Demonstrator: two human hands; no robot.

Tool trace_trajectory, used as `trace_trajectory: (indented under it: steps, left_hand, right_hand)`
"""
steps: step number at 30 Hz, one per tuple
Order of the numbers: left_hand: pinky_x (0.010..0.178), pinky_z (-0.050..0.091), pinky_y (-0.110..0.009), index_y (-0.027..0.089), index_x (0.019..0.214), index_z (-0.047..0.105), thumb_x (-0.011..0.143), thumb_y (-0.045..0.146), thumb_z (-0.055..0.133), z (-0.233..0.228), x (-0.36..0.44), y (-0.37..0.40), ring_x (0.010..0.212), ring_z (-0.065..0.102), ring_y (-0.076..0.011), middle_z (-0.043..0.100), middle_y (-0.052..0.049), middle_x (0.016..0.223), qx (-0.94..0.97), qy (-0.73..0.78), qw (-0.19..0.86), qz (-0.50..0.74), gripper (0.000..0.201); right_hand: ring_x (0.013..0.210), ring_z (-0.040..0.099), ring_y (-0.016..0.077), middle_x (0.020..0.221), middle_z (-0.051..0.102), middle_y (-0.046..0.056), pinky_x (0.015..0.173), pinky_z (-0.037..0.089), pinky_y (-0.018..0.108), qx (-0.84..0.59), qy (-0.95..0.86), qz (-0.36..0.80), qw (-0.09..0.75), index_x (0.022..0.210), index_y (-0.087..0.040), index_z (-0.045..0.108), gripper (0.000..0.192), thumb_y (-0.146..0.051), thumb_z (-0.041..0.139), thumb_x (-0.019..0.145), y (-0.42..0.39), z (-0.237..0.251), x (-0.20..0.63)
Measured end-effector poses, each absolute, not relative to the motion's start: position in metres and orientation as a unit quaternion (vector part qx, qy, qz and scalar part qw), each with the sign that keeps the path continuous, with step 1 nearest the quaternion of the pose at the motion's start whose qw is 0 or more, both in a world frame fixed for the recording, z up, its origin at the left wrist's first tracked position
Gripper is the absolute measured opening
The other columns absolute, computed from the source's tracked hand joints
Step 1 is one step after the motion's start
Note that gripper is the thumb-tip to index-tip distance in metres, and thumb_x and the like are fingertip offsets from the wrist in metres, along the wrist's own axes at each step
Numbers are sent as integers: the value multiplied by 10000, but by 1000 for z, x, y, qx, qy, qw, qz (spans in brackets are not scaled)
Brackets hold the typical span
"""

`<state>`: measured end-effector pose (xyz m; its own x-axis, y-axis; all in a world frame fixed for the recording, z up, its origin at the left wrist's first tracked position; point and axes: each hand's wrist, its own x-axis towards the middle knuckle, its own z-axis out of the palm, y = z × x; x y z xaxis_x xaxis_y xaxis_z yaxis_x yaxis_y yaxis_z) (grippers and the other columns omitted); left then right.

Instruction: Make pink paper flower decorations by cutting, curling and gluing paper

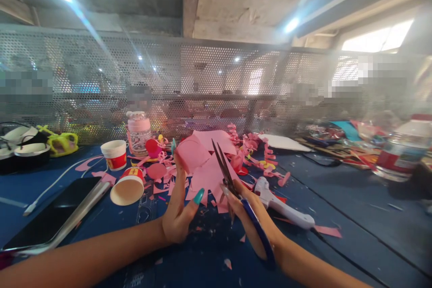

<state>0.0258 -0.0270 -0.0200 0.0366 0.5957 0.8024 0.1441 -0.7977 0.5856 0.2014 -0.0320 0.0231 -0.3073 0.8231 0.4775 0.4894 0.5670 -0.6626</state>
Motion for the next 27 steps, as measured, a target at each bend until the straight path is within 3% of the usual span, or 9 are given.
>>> trace_trajectory:
  steps: [4,11,20,27]
  left_hand:
    - [1130,-122,-423,291,1438,-71,899,361,407,-20,24,-24,1341,-240,-212,-90,67,1524,707,243,186,637,723]
    - [1116,-82,-469,255,1427,-133,894,310,422,-23,20,-25,1340,-220,-236,-120,-6,1523,755,261,164,578,772]
    - [1115,-74,-436,223,1429,-134,896,290,397,-18,17,-26,1342,-204,-235,-170,-14,1507,821,230,121,509,756]
    - [1124,-15,-448,271,1411,-179,883,255,432,-21,16,-24,1353,-161,-242,-182,3,1502,825,230,130,500,808]
  right_hand:
    - [707,583,212,729,612,53,674,464,336,-415,-798,192,392,768,-224,493,397,-569,319,858,-30,25,201]
    - [682,578,213,740,609,62,636,440,327,-386,-823,160,385,780,-209,511,373,-531,338,859,-23,20,202]
    - [596,529,157,656,576,14,563,407,274,-387,-795,230,407,720,-195,489,367,-512,378,871,-19,23,204]
    - [634,539,168,634,551,10,534,444,260,-420,-744,301,422,959,-170,596,457,-577,450,811,-20,16,208]
